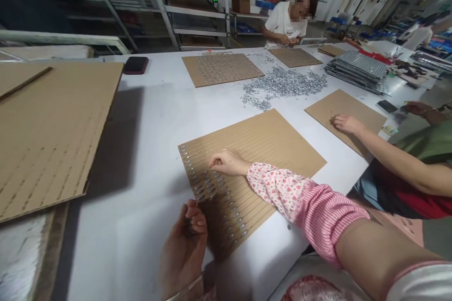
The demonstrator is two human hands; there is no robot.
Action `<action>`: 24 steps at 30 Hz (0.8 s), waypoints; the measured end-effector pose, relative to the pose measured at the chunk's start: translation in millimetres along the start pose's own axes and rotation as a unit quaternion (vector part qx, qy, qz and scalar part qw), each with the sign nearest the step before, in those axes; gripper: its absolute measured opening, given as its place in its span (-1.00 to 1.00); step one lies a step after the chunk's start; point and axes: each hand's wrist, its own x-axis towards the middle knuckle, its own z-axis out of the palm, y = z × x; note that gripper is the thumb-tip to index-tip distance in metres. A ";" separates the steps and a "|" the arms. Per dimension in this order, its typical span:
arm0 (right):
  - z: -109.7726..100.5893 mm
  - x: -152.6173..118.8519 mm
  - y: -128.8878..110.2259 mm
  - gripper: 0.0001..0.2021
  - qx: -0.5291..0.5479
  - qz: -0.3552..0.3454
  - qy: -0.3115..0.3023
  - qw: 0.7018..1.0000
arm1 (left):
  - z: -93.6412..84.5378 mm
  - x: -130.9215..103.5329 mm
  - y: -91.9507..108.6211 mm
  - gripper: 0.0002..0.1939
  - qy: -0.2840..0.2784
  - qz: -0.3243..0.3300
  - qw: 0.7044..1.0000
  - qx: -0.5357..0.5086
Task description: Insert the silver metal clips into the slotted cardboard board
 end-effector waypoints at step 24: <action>2.2 7.8 12.8 -0.92 -0.097 -0.091 -0.003 0.991 | 2.8 3.9 -7.9 -0.69 0.051 0.015 0.999 -0.002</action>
